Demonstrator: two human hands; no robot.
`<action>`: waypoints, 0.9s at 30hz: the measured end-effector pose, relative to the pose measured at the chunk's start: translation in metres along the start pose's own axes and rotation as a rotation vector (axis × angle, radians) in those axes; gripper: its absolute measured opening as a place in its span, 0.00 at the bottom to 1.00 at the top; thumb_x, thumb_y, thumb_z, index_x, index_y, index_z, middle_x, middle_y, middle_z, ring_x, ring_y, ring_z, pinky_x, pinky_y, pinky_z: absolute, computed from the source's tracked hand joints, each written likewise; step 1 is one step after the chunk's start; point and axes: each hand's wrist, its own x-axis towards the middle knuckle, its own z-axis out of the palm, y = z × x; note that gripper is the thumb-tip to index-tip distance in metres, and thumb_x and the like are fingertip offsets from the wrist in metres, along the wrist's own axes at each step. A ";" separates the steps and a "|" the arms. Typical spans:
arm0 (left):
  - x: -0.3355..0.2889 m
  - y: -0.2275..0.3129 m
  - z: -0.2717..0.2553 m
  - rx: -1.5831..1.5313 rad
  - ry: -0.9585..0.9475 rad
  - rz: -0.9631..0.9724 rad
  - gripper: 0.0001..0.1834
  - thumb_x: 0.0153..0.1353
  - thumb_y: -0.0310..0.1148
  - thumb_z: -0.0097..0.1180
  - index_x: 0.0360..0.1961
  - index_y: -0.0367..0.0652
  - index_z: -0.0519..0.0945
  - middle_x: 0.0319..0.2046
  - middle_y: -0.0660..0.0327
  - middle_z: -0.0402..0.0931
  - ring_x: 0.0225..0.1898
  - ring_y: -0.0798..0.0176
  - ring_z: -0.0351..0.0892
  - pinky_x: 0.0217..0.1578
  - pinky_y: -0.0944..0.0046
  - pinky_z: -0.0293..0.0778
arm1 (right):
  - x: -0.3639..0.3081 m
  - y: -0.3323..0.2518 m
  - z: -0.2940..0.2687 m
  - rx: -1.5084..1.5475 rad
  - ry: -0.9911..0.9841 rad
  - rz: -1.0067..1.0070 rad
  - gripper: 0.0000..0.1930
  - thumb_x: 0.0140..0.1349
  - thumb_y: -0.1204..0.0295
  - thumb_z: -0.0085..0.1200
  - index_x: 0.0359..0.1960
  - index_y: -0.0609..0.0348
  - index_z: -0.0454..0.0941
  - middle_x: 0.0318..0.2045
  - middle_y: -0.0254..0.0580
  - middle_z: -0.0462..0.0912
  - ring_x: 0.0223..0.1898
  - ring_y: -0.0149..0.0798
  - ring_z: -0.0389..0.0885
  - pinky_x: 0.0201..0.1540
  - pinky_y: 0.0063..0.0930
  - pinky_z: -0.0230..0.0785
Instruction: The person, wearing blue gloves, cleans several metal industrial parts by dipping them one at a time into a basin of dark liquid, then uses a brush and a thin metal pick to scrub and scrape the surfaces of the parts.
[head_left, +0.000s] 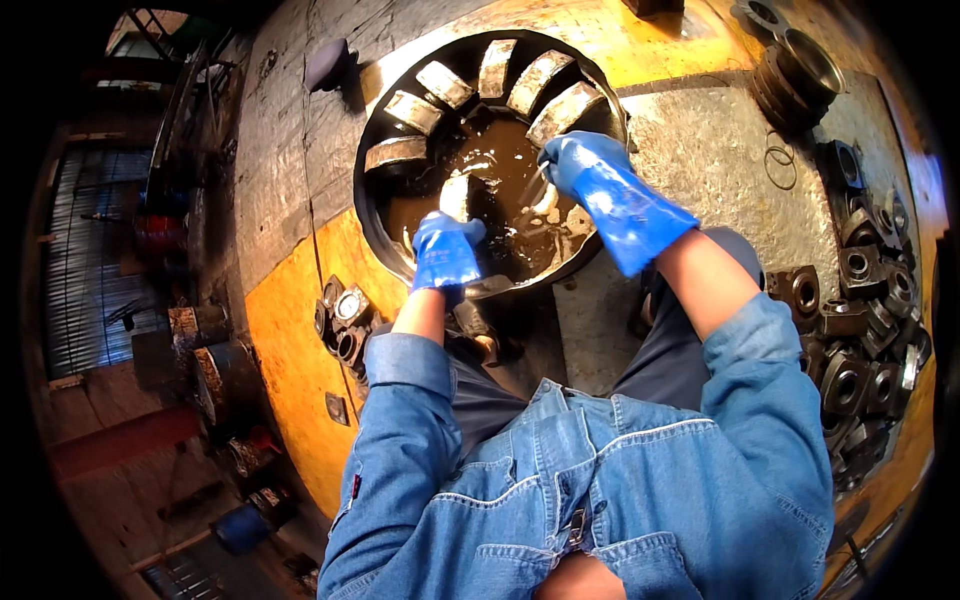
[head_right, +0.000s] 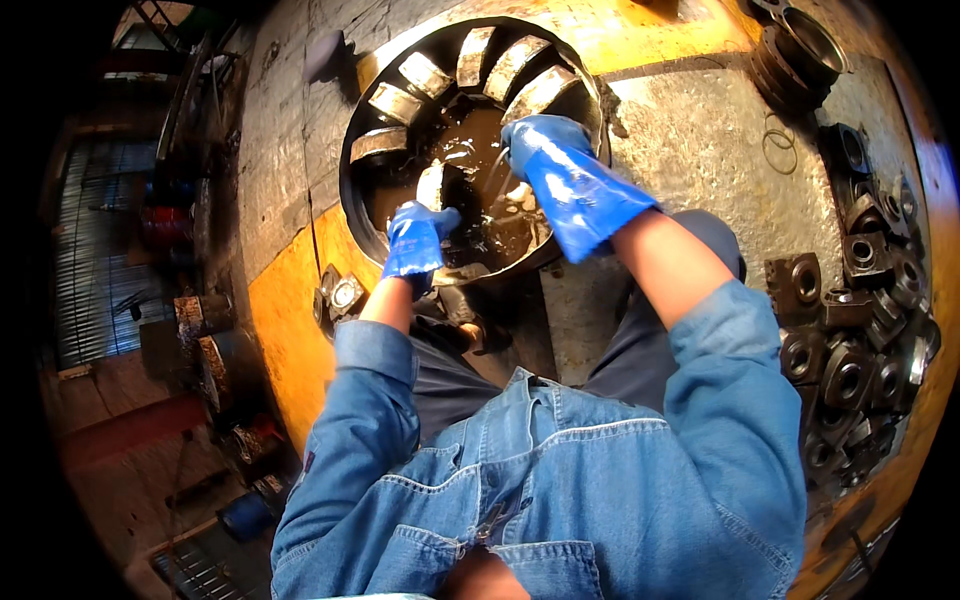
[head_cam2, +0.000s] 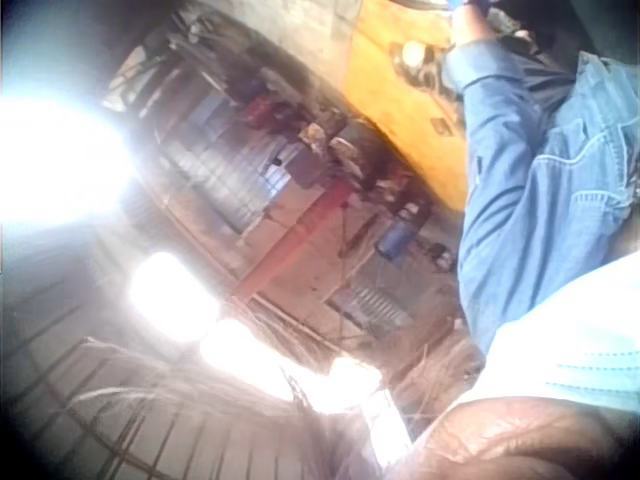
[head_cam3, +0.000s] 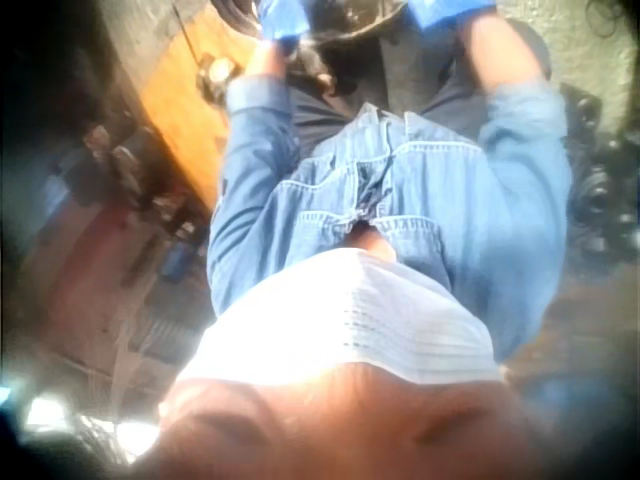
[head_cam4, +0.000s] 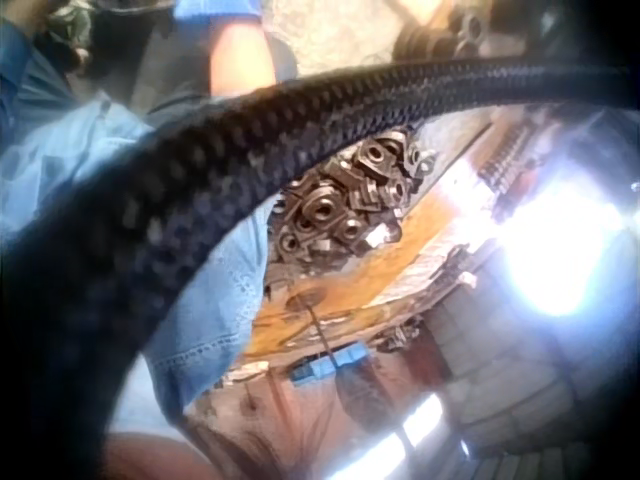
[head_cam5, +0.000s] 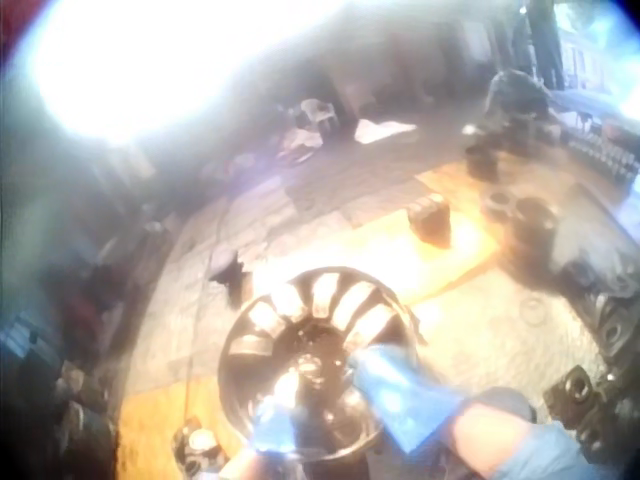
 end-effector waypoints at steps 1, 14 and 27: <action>0.010 -0.018 0.005 -0.041 -0.047 -0.058 0.33 0.48 0.52 0.70 0.38 0.27 0.87 0.36 0.35 0.86 0.46 0.41 0.90 0.50 0.51 0.81 | 0.006 -0.013 0.001 0.082 -0.032 0.077 0.17 0.64 0.68 0.59 0.55 0.39 0.86 0.49 0.41 0.90 0.49 0.52 0.90 0.52 0.43 0.83; 0.009 -0.048 -0.028 -0.213 -0.158 -0.096 0.34 0.54 0.53 0.64 0.47 0.27 0.87 0.45 0.36 0.86 0.50 0.39 0.87 0.54 0.51 0.80 | 0.069 -0.030 0.098 0.343 0.143 0.159 0.09 0.69 0.64 0.60 0.46 0.47 0.88 0.34 0.39 0.90 0.32 0.35 0.87 0.39 0.32 0.78; 0.025 -0.078 -0.020 -0.264 -0.219 -0.208 0.35 0.55 0.55 0.66 0.46 0.26 0.86 0.47 0.34 0.84 0.53 0.39 0.86 0.56 0.49 0.79 | 0.060 -0.061 0.098 -0.388 -0.364 0.153 0.13 0.62 0.65 0.62 0.47 0.46 0.90 0.44 0.44 0.92 0.50 0.50 0.90 0.45 0.55 0.83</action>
